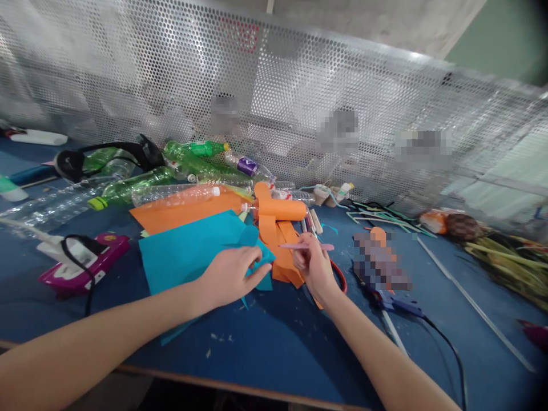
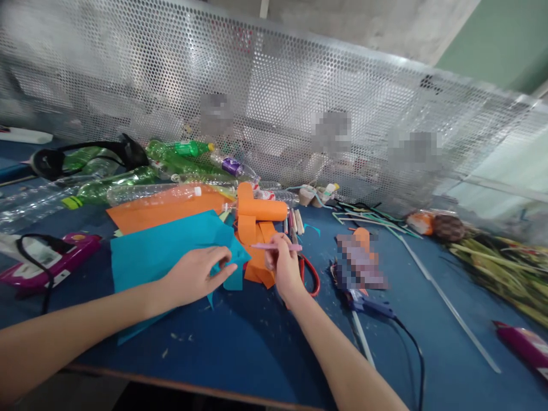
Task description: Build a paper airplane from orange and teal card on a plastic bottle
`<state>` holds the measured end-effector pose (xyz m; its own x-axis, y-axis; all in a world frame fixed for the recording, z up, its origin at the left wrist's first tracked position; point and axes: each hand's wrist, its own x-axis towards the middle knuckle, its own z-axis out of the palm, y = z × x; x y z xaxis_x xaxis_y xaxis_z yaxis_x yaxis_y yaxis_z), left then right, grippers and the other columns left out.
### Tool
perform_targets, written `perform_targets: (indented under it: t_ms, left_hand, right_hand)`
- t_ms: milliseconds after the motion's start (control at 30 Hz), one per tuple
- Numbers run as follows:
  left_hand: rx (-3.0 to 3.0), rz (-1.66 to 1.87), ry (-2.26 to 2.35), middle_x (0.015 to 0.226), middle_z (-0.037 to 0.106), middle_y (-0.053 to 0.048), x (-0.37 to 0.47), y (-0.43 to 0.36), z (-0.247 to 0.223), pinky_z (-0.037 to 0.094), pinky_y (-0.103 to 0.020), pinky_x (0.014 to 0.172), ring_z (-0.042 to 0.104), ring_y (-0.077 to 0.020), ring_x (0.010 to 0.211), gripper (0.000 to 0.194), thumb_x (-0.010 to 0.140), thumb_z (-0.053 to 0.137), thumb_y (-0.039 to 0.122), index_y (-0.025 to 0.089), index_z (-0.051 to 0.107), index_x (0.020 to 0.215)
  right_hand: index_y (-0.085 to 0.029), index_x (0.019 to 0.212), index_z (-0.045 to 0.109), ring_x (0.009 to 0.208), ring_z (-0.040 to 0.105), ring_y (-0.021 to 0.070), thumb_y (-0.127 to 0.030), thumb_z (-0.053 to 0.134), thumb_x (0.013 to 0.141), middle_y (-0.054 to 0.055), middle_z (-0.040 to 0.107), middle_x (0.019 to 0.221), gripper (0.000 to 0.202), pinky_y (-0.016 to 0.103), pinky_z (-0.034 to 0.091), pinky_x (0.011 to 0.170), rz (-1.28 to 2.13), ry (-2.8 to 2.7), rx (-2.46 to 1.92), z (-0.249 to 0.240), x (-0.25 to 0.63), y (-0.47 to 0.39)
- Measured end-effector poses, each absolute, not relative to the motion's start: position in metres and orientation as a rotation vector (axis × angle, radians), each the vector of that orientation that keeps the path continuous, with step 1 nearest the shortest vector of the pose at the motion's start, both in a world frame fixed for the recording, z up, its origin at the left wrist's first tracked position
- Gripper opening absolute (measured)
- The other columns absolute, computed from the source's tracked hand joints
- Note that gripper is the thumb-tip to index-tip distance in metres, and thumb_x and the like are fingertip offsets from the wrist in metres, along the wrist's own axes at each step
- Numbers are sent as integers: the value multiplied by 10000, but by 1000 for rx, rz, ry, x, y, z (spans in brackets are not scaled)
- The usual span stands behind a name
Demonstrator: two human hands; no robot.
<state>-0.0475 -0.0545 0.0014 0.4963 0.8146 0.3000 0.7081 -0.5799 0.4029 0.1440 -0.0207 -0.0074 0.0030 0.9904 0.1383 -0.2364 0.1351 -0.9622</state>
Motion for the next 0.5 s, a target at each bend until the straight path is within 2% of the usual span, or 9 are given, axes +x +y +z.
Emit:
perform_targets:
  t_ms: [100, 200, 267, 367, 500]
  left_hand:
    - [2720, 505, 1262, 1015, 607, -89, -43, -65, -3, 481, -335, 665, 616, -224, 801, 376, 905, 334, 444, 179, 587, 991]
    - [2792, 336, 1324, 1209, 540, -146, -36, -79, -9, 519, -385, 647, 631, -265, 817, 483, 886, 334, 493, 154, 546, 1157]
    - [2817, 262, 1371, 1285, 488, -182, -31, -87, -12, 530, -415, 648, 632, -294, 837, 579, 886, 284, 528, 121, 491, 1243]
    - [2830, 180, 1420, 1353, 419, -214, -26, -95, -13, 537, -427, 624, 633, -313, 840, 657, 888, 223, 551, 93, 419, 1317]
    - [2822, 118, 1427, 1365, 405, -215, -25, -98, -11, 540, -430, 627, 636, -308, 824, 663, 891, 204, 549, 87, 433, 1309]
  right_hand:
    - [-222, 673, 439, 449, 392, 93, -352, 539, 784, -73, 448, 495, 198, 215, 312, 442, 1188, -1130, -993, -12, 144, -16]
    - [-217, 691, 471, 539, 465, 103, -326, 597, 757, -64, 507, 559, 179, 234, 392, 564, 1207, -1257, -986, -15, 138, -19]
    - [-216, 690, 464, 545, 463, 101, -317, 597, 764, -70, 500, 551, 183, 243, 403, 606, 1198, -1364, -983, -16, 134, -22]
    - [-219, 675, 433, 492, 423, 95, -301, 602, 756, -85, 453, 511, 205, 234, 372, 535, 1162, -1459, -1028, -17, 132, -25]
    - [-224, 635, 395, 424, 378, 83, -322, 578, 777, -103, 350, 467, 252, 231, 359, 498, 1082, -1490, -1091, -20, 132, -24]
